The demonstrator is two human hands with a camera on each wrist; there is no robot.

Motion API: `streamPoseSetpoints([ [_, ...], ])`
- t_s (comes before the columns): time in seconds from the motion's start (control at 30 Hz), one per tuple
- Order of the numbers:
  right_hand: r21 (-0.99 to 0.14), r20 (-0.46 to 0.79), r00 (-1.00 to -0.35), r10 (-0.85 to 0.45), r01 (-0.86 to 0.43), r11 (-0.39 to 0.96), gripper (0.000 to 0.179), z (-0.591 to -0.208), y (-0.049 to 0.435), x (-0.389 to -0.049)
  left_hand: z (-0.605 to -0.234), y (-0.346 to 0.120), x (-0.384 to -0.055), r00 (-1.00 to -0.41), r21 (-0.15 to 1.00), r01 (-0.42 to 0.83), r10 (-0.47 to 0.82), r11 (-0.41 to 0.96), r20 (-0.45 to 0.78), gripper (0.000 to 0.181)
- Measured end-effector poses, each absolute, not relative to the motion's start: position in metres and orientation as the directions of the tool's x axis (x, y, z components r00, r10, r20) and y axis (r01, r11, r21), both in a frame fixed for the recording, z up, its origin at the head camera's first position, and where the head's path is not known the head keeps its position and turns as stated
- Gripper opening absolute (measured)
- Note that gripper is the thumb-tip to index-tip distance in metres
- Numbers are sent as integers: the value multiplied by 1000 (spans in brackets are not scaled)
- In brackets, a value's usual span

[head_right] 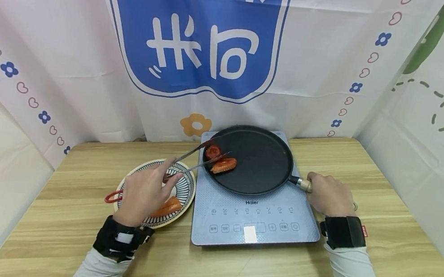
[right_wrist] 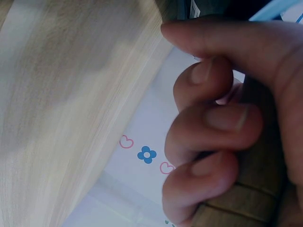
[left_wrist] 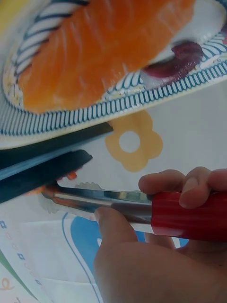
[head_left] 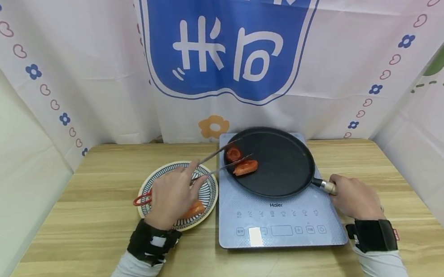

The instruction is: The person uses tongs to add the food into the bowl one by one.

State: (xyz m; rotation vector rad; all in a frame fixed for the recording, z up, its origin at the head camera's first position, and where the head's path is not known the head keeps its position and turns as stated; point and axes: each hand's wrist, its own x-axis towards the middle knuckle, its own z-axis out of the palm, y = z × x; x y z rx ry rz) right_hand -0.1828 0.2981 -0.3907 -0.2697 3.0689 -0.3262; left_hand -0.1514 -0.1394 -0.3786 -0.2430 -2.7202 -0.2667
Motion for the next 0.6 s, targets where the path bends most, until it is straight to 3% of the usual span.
streamPoseSetpoints([
  [0.6,-203,-26,-985,-171,-162,966,7,-392,298,-184,-352,-163,-143,-965,254,193,136,948,224,43],
])
